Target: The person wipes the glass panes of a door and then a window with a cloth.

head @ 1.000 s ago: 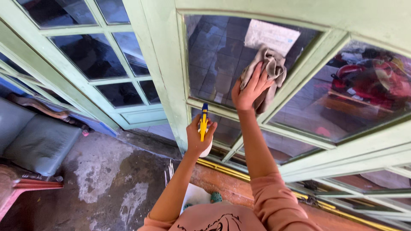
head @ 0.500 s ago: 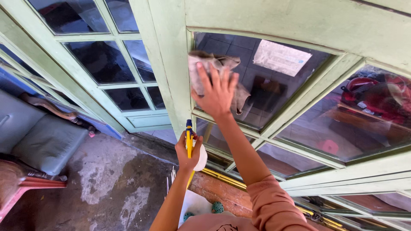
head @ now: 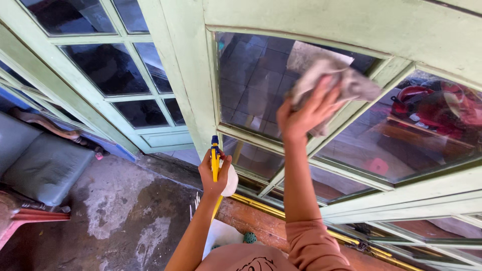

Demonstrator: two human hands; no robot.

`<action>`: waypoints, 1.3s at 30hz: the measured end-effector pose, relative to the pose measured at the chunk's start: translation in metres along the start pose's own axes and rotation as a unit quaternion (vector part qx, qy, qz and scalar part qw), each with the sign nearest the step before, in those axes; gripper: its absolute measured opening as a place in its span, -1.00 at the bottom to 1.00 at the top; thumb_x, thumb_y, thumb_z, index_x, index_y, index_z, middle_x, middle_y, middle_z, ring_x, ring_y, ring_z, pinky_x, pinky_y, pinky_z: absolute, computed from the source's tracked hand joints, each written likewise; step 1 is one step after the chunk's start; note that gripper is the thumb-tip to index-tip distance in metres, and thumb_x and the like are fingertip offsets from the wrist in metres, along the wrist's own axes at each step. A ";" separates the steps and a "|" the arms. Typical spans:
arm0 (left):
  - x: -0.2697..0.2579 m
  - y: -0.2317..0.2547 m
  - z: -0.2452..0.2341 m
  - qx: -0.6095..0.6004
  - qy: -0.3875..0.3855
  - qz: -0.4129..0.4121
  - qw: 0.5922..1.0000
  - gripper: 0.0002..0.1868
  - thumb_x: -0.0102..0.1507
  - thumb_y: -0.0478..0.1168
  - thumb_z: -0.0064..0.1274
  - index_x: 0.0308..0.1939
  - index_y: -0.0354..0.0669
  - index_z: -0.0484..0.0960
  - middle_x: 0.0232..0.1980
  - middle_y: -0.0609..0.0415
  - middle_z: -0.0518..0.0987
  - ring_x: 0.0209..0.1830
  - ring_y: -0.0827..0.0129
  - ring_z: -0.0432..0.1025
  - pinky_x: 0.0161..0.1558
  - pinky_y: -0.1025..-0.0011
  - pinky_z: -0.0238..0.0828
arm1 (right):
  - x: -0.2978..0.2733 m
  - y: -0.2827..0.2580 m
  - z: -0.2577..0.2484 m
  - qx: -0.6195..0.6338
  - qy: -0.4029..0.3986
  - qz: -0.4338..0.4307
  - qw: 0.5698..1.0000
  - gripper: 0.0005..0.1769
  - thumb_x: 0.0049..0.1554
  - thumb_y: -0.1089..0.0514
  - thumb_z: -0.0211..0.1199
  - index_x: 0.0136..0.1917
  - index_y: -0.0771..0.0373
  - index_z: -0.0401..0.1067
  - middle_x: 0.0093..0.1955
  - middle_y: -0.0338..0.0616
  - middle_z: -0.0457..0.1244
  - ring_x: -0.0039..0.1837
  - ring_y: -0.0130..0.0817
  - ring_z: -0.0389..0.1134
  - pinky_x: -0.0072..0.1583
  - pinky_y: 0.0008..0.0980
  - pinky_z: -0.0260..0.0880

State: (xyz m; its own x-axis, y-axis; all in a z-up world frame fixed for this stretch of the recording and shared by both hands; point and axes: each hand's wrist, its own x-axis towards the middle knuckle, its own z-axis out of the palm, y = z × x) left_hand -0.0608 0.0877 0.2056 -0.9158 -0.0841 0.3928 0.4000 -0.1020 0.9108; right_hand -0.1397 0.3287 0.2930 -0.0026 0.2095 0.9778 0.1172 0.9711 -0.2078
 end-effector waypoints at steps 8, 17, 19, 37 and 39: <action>0.002 -0.001 0.012 0.036 -0.019 -0.021 0.999 -0.81 0.23 -0.30 0.22 -0.22 -0.29 0.52 -0.35 0.11 0.55 -0.30 0.52 0.43 -0.16 0.50 0.41 | 0.024 -0.031 0.015 0.056 -0.016 0.038 0.998 -0.27 0.28 0.02 0.06 0.61 0.38 0.04 0.62 0.10 0.02 0.67 0.14 -0.01 0.66 0.28 -0.21; 0.001 -0.013 0.016 0.046 0.006 -0.040 0.998 -0.82 0.21 -0.35 0.23 -0.23 -0.30 0.52 -0.35 0.09 0.57 -0.30 0.51 0.44 -0.18 0.49 0.42 | -0.003 -0.153 0.073 0.144 -0.236 -0.137 0.951 -0.29 0.24 0.39 0.11 0.63 0.20 0.18 0.54 -0.14 0.12 0.63 0.03 0.10 0.63 0.17 0.00; 0.000 -0.011 0.011 0.054 0.014 -0.040 0.998 -0.81 0.20 -0.34 0.23 -0.22 -0.30 0.52 -0.35 0.09 0.57 -0.30 0.51 0.44 -0.18 0.50 0.42 | 0.002 -0.153 0.066 0.183 -0.244 -0.111 0.946 -0.20 0.11 0.43 0.12 0.61 0.21 0.14 0.56 -0.07 0.12 0.61 0.12 0.06 0.57 0.19 0.02; -0.008 -0.020 0.007 0.024 0.016 -0.057 0.998 -0.81 0.21 -0.36 0.24 -0.22 -0.30 0.52 -0.32 0.10 0.54 -0.26 0.52 0.41 -0.13 0.50 0.39 | -0.036 -0.065 0.069 0.226 -0.241 -0.085 0.940 -0.17 0.09 0.35 0.13 0.61 0.27 0.00 0.49 0.26 0.15 0.47 0.19 0.11 0.47 0.35 -0.18; -0.011 -0.023 0.004 0.013 0.022 -0.063 0.998 -0.80 0.20 -0.37 0.24 -0.21 -0.30 0.51 -0.30 0.10 0.53 -0.25 0.53 0.40 -0.13 0.50 0.38 | -0.061 -0.118 0.085 0.262 -0.276 -0.140 0.914 -0.15 0.07 0.41 0.17 0.60 0.22 0.09 0.40 0.09 0.18 0.46 0.23 0.12 0.54 0.30 -0.13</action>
